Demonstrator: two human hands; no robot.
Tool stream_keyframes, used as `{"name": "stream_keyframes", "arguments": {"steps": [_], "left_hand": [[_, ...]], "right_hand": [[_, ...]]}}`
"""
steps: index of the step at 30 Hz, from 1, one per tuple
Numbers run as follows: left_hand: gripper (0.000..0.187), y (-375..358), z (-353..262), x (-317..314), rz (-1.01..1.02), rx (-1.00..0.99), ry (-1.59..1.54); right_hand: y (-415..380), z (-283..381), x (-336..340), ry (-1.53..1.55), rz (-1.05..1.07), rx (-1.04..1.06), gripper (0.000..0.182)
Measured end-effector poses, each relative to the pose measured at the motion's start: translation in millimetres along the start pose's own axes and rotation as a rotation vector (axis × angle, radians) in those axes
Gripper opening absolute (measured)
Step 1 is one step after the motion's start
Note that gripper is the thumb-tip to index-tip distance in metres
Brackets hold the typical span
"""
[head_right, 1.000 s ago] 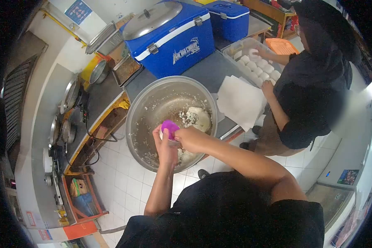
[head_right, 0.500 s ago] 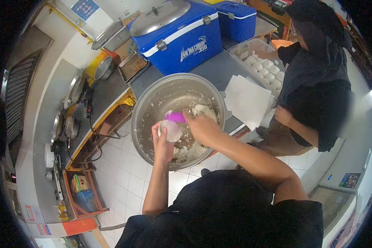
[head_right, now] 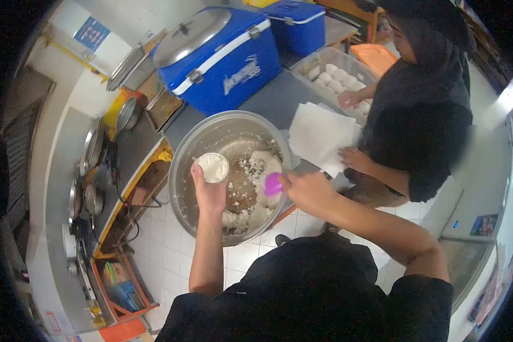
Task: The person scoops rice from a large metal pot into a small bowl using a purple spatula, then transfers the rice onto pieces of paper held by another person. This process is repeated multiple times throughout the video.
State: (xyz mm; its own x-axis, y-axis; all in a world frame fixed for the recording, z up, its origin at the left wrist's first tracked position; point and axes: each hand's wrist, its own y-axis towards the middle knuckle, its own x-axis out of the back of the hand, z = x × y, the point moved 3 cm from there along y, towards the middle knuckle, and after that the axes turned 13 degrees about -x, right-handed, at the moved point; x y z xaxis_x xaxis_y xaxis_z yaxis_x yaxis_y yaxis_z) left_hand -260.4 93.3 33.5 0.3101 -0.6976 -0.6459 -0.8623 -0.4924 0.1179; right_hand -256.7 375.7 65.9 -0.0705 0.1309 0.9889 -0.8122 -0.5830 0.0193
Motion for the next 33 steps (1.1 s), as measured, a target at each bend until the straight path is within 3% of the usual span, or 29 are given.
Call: {"name": "stream_keyframes", "arguments": {"steps": [1, 4, 6, 7, 8, 10, 12, 15, 18, 21, 24, 26, 27, 28, 29, 30, 31, 33], "left_hand": [[0.038, 3.3, 7.8, -15.6, 0.016, 0.102, -0.104], [0.042, 20.8, 50.1, -70.3, 0.150, 0.339, -0.244], [0.043, 36.1, 91.4, -112.8, 0.194, 0.514, -0.255], [0.038, 40.3, 112.5, -136.0, 0.291, 0.543, -0.163], [0.034, 39.2, 135.9, -159.0, 0.272, 0.575, -0.031], [0.035, 41.2, 192.0, -189.5, 0.427, 0.586, 0.335], [0.047, 46.9, 265.2, -194.7, 0.580, 0.612, 0.722], [0.059, 56.4, 363.7, -180.4, 0.911, 0.340, 1.471], [0.065, 56.5, 397.0, -181.1, 1.036, 0.088, 1.871], [0.057, 58.9, 366.2, -195.3, 0.918, 0.133, 1.766], [0.047, 91.9, 310.3, -203.6, 0.812, -0.017, 1.407], [0.037, 88.4, 209.7, -225.6, 0.663, -0.026, 1.014], [0.026, 93.2, 164.3, -216.2, 0.595, -0.208, 0.996], [0.025, 84.0, 108.5, -206.6, 0.486, -0.155, 0.920], [0.026, 82.4, 69.6, -178.0, 0.382, -0.261, 0.845], [0.029, 73.2, 30.9, -146.7, 0.324, -0.222, 0.687], [0.032, 63.6, -3.4, -107.7, 0.271, -0.297, 0.740], [0.035, 33.4, -61.7, -28.2, 0.252, -0.536, 1.129]], "right_hand": [[-11.0, -5.0, 0.2, -0.080, 0.043, -0.014, 0.046], [-27.7, -16.8, -5.6, 0.025, -0.156, 0.042, 0.048], [-30.4, -17.3, -18.8, 0.051, -0.034, -0.012, 0.032], [-30.8, -14.8, -19.2, 0.080, -0.043, -0.026, 0.033], [-30.2, -13.6, -19.8, 0.107, -0.054, -0.035, 0.035], [-29.7, -10.9, -30.3, 0.190, -0.067, -0.059, 0.037], [-31.8, -8.6, -38.4, 0.222, -0.018, -0.054, 0.042], [-36.9, -5.1, -42.9, 0.254, -0.044, -0.077, 0.047], [-42.3, -16.1, -32.1, 0.318, -0.086, -0.092, 0.039], [-42.2, -20.0, -29.4, 0.327, -0.099, -0.109, 0.038], [-29.0, -19.4, -27.7, 0.308, 0.007, -0.104, 0.041], [-18.9, -18.0, -18.9, 0.326, -0.004, -0.127, 0.036], [-11.7, -14.8, -11.5, 0.330, 0.018, -0.166, 0.032], [-2.1, -11.4, -4.2, 0.329, 0.040, -0.200, 0.030], [9.5, -9.7, 3.1, 0.301, 0.090, -0.205, 0.025], [21.7, -6.9, 6.9, 0.269, 0.144, -0.202, 0.022], [35.2, -3.6, 10.0, 0.238, 0.101, -0.245, 0.021], [68.3, 7.3, 16.7, 0.159, 0.040, -0.303, 0.020]]}}
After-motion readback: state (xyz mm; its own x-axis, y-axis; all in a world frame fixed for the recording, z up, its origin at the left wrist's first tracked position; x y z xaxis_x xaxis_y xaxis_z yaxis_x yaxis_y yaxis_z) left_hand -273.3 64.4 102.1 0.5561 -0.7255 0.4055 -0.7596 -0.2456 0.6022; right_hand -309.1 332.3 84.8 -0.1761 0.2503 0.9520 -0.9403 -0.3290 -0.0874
